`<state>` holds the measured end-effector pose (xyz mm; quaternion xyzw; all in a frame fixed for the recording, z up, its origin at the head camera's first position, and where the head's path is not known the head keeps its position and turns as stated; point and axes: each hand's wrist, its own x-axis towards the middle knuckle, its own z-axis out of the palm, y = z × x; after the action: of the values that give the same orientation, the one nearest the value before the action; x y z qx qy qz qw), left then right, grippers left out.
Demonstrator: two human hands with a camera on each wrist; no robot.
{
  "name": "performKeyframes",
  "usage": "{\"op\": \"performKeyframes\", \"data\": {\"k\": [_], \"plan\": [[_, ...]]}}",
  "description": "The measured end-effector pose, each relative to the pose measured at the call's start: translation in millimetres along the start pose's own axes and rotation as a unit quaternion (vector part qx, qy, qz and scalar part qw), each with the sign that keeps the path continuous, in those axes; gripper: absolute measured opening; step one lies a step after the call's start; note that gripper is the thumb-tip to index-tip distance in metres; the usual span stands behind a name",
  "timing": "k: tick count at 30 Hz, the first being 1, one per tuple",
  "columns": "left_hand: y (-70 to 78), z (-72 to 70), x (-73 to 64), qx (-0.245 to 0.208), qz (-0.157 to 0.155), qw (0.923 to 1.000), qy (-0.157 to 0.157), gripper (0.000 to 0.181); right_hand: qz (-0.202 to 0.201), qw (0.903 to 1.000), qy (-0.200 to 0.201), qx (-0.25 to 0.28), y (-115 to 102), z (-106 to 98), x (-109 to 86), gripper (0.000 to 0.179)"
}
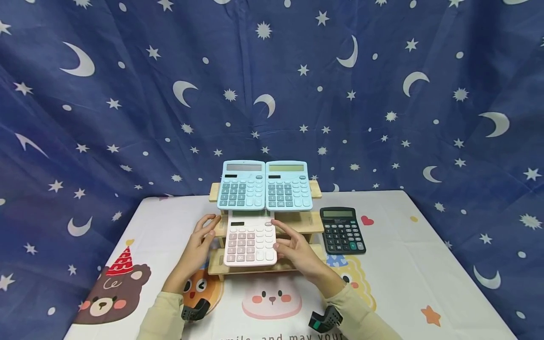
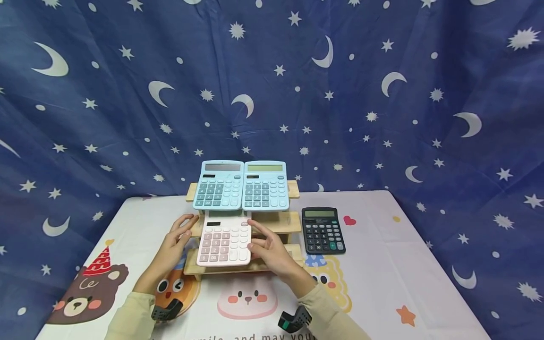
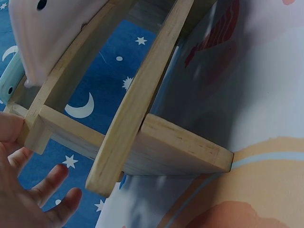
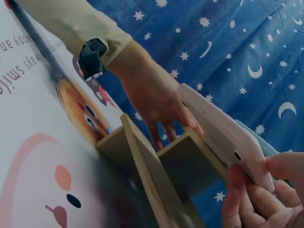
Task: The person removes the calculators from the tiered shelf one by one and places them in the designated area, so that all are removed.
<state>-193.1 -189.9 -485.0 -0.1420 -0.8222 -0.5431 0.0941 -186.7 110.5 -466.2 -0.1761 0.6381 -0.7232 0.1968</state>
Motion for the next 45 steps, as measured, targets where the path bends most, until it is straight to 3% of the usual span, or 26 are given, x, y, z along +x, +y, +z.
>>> {"op": "performKeyframes", "data": {"k": [4, 31, 45], "plan": [[1.7, 0.3, 1.4, 0.000, 0.003, 1.0000, 0.000, 0.043, 0.008, 0.9999, 0.007, 0.002, -1, -4, -7.1, 0.068], [4.0, -1.8, 0.9, -0.004, 0.001, 1.0000, -0.004, 0.044, -0.013, 0.9974, -0.069, -0.013, -7, -40, -52.1, 0.067], [4.7, -0.8, -1.0, -0.003, -0.008, 0.9999, -0.006, 0.044, -0.016, 0.9973, -0.065, -0.031, -10, -68, -71.7, 0.067]]}}
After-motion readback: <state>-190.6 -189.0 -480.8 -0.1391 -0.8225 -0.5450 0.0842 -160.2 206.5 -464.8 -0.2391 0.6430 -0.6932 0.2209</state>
